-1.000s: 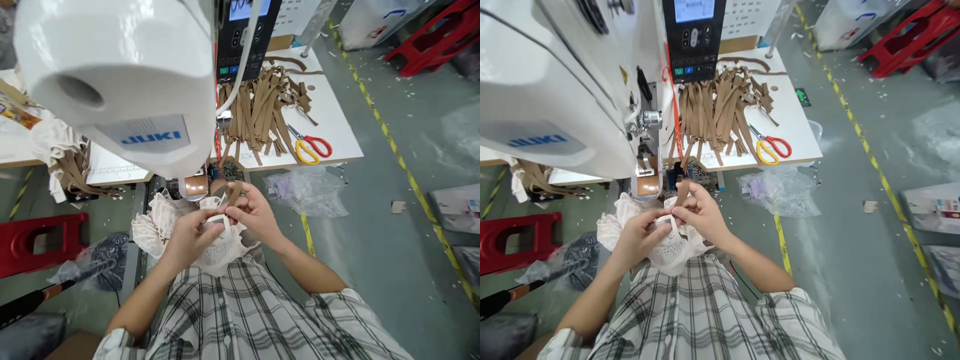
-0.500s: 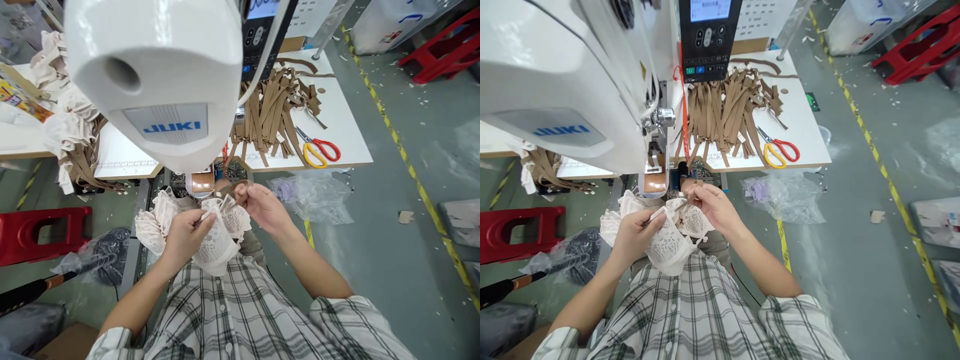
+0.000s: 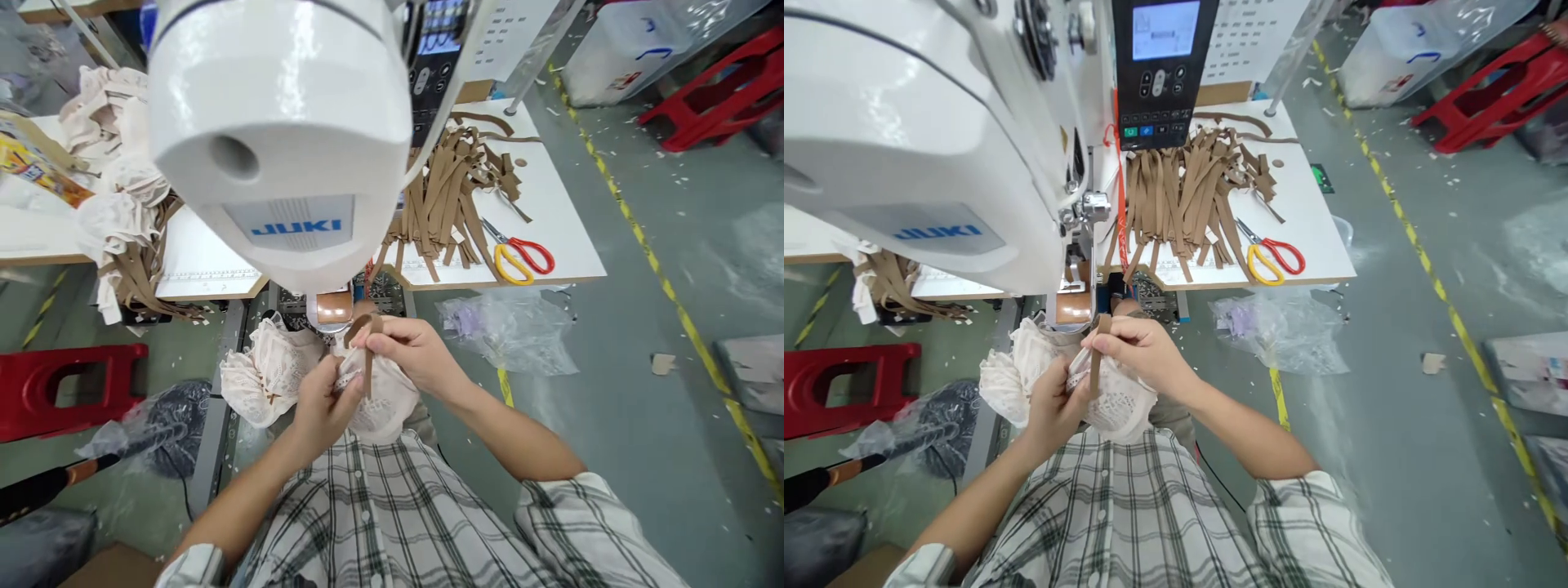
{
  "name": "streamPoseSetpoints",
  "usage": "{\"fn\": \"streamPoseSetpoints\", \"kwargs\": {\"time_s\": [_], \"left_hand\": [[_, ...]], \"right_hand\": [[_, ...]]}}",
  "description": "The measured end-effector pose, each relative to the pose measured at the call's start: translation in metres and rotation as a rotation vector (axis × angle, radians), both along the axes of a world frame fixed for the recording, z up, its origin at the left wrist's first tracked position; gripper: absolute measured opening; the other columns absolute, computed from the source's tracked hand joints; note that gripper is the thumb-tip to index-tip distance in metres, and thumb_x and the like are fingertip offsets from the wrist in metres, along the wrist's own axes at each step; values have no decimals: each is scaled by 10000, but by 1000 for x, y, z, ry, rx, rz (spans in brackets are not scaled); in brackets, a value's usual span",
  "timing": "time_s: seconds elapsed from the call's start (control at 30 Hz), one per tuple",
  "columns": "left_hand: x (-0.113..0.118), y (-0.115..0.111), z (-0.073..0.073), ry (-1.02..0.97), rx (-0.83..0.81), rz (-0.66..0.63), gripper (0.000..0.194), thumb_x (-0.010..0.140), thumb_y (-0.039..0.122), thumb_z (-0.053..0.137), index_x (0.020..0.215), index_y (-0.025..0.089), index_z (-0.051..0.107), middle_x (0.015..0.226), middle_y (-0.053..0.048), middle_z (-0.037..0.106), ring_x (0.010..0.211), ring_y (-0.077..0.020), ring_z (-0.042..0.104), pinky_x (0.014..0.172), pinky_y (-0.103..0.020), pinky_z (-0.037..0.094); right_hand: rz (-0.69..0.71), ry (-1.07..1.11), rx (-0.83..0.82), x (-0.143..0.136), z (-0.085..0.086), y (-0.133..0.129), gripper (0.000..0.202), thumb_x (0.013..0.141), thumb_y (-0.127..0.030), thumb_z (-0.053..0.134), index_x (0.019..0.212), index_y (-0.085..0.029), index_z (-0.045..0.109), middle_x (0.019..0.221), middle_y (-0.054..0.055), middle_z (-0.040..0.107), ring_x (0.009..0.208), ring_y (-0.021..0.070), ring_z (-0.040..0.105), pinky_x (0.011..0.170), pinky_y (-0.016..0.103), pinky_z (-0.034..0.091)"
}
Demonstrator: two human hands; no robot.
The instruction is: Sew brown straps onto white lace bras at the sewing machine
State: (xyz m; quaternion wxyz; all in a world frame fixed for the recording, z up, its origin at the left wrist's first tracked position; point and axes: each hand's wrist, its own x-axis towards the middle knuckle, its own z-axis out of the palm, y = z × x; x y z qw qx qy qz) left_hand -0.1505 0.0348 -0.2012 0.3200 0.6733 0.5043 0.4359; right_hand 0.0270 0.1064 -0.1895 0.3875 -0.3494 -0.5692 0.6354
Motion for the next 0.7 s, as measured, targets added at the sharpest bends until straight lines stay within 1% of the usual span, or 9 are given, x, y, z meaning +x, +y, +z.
{"fn": "streamPoseSetpoints", "kwargs": {"time_s": [0.07,0.1,0.13,0.2,0.27,0.33,0.43,0.57,0.7], "left_hand": [[-1,4,-2,70,122,69,223,963,218,552,1185,194,546,751,20,656,547,-97,564,528,-197,421],[-3,8,0,139,192,65,294,961,195,553,1255,196,533,762,17,676,559,-99,586,542,-196,429],[-6,13,4,217,251,40,330,962,172,545,1291,196,541,758,14,689,574,-103,606,559,-197,439],[-15,24,12,349,281,-3,303,967,140,520,1246,195,626,728,11,708,585,-104,625,577,-196,448],[-22,33,21,370,187,11,271,979,159,509,1176,187,693,805,-13,761,634,-109,667,595,-192,471],[-28,39,27,336,39,52,267,988,221,519,1157,189,722,963,-35,794,756,-133,722,644,-195,512],[-32,43,31,302,-101,87,279,989,288,529,1157,217,739,1082,-25,787,913,-167,743,728,-209,551],[-34,44,34,334,-134,99,276,988,304,527,1141,234,745,1098,-17,783,934,-180,743,732,-222,550],[-34,47,38,395,-112,33,275,997,286,500,1105,232,747,1038,-13,793,855,-168,743,677,-219,517]], "right_hand": [[-23,15,-66,-1,0,14,248,910,-451,659,893,-226,759,885,27,725,774,135,656,686,257,535],[-39,28,-95,-2,0,22,264,907,-469,655,878,-221,739,883,23,714,734,123,644,648,246,532],[-53,40,-114,-2,-1,32,270,896,-479,663,867,-215,715,880,19,704,700,113,631,617,237,528],[-59,36,-105,-4,-1,52,272,852,-479,708,875,-210,678,836,6,681,657,106,611,595,233,524],[-45,-41,-19,-7,-2,71,272,821,-456,732,888,-203,656,762,-8,651,636,111,591,599,239,516],[-65,-151,109,-12,-2,87,247,822,-422,717,862,-194,633,718,-16,622,620,118,561,599,253,493],[-140,-282,322,-23,1,102,195,836,-375,671,836,-192,607,747,-6,603,659,141,529,630,285,467],[-125,-373,499,-35,4,111,230,833,-408,661,774,-219,545,714,-5,504,659,155,465,656,319,456],[-100,-406,513,-37,0,116,446,780,-507,723,637,-236,399,658,-7,389,668,163,411,687,344,474]]}}
